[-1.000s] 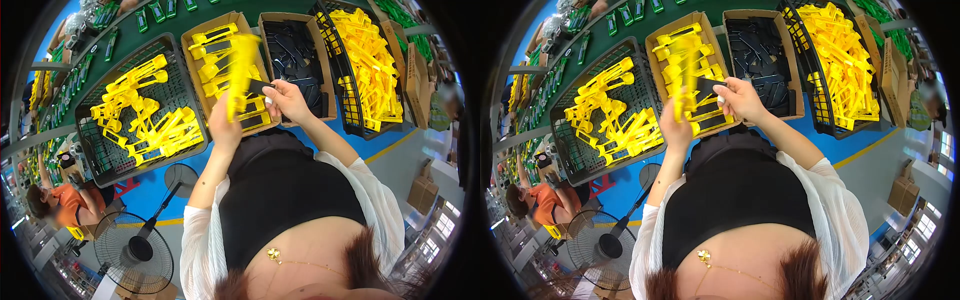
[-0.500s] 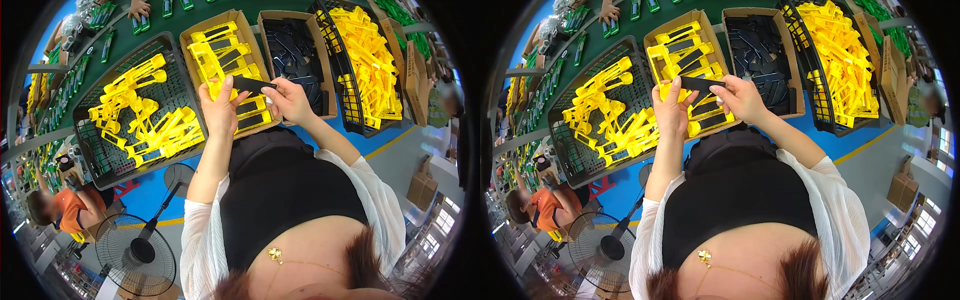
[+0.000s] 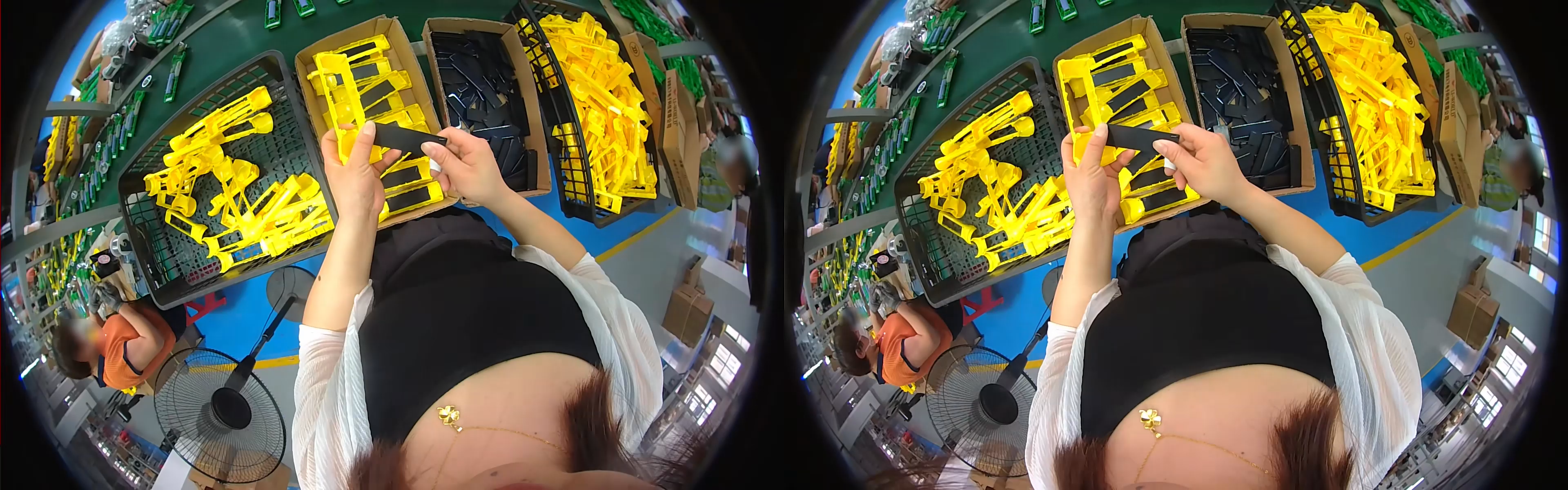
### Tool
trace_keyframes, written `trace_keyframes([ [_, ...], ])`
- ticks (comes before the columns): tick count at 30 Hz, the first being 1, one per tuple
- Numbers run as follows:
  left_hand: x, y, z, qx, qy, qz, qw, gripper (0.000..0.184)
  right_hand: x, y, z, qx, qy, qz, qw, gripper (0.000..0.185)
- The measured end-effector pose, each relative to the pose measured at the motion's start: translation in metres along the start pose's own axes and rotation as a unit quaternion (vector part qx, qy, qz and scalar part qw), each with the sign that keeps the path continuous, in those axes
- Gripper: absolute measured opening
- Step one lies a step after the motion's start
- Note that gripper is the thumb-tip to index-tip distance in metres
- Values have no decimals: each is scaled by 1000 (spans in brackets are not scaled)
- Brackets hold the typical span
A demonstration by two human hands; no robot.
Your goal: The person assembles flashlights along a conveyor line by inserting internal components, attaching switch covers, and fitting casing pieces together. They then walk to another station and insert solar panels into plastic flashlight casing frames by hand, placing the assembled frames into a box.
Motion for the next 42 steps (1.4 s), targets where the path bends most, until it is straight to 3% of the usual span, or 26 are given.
trace_keyframes([
  [10, -5, 0, -9, 7, 80, -32, 996, 29, -4, 2, 7, 42, -14, 14, 999, 19],
  [13, -8, 5, -7, -47, 95, 63, 992, 26, -5, 3, 18, 39, -12, -11, 999, 22],
  [14, -9, 4, -5, -28, 94, 92, 991, 25, -7, 2, 24, 42, -3, -29, 999, 23],
  [18, -2, 4, 28, 308, 135, 82, 938, 25, -12, 19, 30, -69, 79, -110, 988, 26],
  [19, -8, 9, 26, 268, 149, 136, 942, 27, -12, 20, 28, -105, 108, -120, 981, 27],
  [24, -18, 15, 22, 239, 205, 207, 926, 22, -5, 9, 20, -172, 139, -151, 963, 31],
  [30, -20, 23, 27, 244, 217, 207, 922, 20, -4, 5, 21, -252, 106, -182, 944, 30],
  [36, -17, 30, 36, 226, 191, 211, 932, 19, 5, -29, 19, -209, 94, -229, 946, 37],
  [39, -13, 35, 46, 245, 170, 207, 932, 18, 13, -5, 16, -535, 46, -68, 841, 43],
  [40, -12, 35, 46, 242, 178, 206, 931, 18, 8, 4, 22, -584, 4, -64, 809, 48],
  [42, -10, 36, 44, 235, 194, 202, 931, 18, 9, -1, 37, -557, -31, -53, 828, 50],
])
Point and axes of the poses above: each hand's wrist, its own x-axis towards the middle knuckle, its own z-axis out of the back of the hand, y = z × x, the point moved 9 cm from there along x, towards the middle knuckle, and after that the axes turned 14 degrees about y, right-handed, at the moved point
